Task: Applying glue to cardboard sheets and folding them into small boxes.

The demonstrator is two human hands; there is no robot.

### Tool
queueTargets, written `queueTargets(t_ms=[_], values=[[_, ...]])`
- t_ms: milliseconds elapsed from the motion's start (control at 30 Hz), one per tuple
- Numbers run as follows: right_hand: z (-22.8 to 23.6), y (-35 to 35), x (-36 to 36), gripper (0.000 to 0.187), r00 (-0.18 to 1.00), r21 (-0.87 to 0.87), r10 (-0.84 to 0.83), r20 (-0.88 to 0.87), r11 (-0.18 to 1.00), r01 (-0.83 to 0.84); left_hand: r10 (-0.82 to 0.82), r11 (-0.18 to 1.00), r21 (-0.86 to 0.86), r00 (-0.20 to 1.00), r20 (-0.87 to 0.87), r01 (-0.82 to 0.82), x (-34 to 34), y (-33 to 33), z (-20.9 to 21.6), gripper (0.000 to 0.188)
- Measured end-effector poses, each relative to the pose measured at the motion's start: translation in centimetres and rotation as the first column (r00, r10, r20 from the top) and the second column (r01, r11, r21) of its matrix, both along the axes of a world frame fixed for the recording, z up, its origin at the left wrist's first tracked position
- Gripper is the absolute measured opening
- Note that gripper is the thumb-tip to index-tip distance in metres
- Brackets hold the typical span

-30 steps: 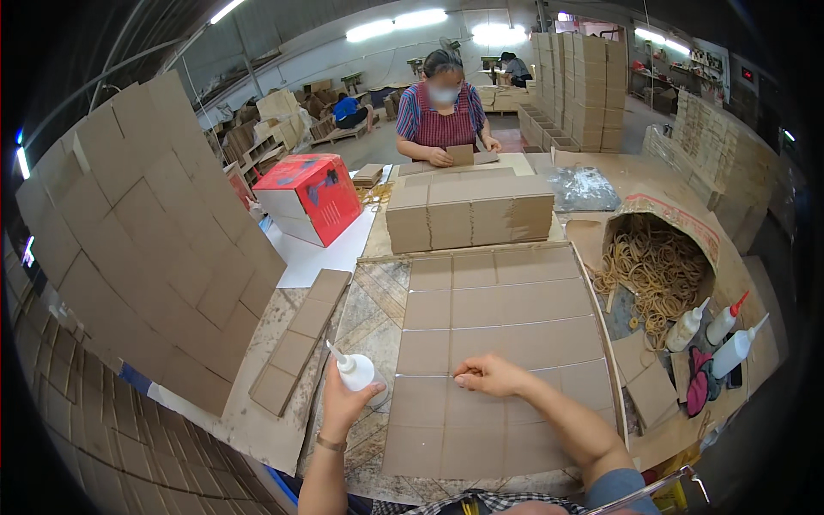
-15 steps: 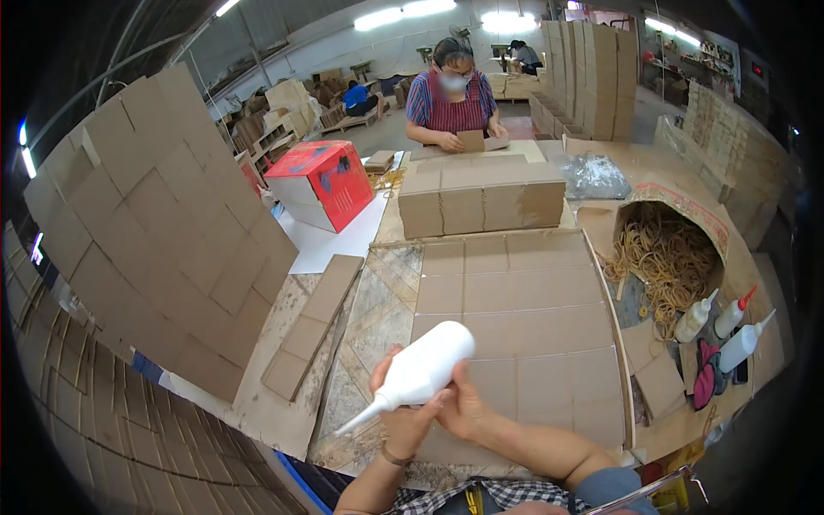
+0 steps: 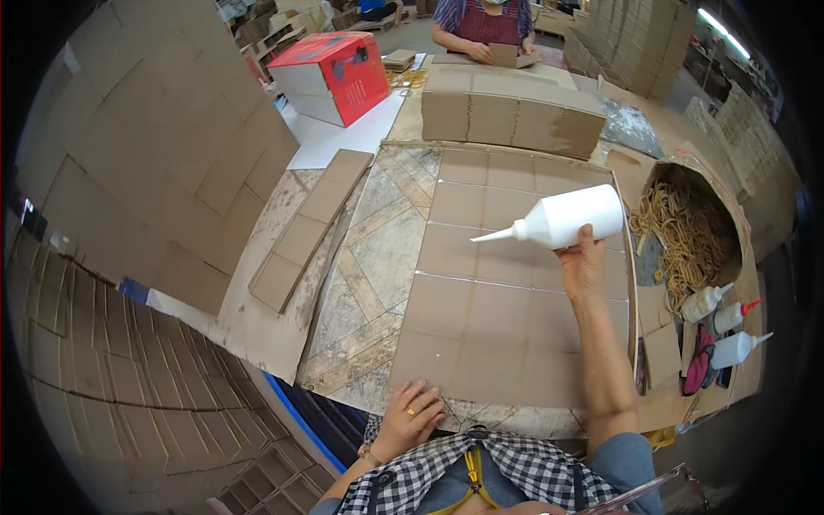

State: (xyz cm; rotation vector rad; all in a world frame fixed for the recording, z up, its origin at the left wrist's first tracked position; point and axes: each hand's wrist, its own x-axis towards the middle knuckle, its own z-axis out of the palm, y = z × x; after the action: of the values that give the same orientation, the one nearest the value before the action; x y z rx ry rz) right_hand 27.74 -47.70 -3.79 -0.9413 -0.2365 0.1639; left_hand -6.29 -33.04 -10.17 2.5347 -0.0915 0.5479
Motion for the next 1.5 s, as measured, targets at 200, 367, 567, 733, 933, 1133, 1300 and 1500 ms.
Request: queueTargets(t_ms=[200, 367, 567, 733, 933, 1133, 1300, 1500], values=[[-0.3, 3.1, -2.5, 0.058, 0.981, -0.236, 0.100, 0.164, 0.970, -0.060, 0.039, 0.999, 0.029, 0.998, 0.051, -0.040, 0.7, -0.6, -1.1, 0.027], [-0.5, 5.0, -6.4, 0.061, 0.961, -0.271, 0.205, 0.186, 0.951, -0.150, 0.028, 1.000, 0.013, 0.996, 0.086, -0.029, 1.2, -0.4, -0.4, 0.026], [-1.1, 5.4, -9.2, 0.069, 0.898, -0.486, 0.356, 0.260, 0.851, -0.196, 0.049, 0.999, 0.004, 0.999, 0.019, -0.049, 1.2, -0.5, 0.4, 0.028], [-1.0, 6.0, -10.5, 0.069, 0.842, -0.597, 0.456, 0.290, 0.773, -0.213, 0.055, 0.998, 0.016, 0.998, 0.023, -0.055, 1.2, -0.5, 0.3, 0.032], [-0.7, 6.8, -11.3, 0.069, 0.837, -0.539, 0.471, 0.279, 0.798, -0.269, 0.065, 0.998, 0.006, 0.998, 0.003, -0.065, 1.0, -0.5, 0.2, 0.036], [-1.3, 6.6, -11.1, 0.067, 0.813, -0.544, 0.506, 0.290, 0.785, -0.295, 0.069, 0.998, -0.002, 0.998, -0.007, -0.069, 1.0, -0.6, 0.1, 0.039], [-1.4, 4.0, -10.3, 0.068, 0.848, -0.633, 0.509, 0.144, 0.707, -0.316, 0.071, 0.997, -0.022, 0.997, 0.004, -0.071, 1.2, -0.6, 0.4, 0.036], [-1.8, -3.1, -8.8, 0.064, 0.950, -0.588, 0.293, 0.110, 0.790, -0.175, 0.085, 0.996, -0.025, 0.996, 0.015, -0.085, 1.4, -0.9, 0.6, 0.032]])
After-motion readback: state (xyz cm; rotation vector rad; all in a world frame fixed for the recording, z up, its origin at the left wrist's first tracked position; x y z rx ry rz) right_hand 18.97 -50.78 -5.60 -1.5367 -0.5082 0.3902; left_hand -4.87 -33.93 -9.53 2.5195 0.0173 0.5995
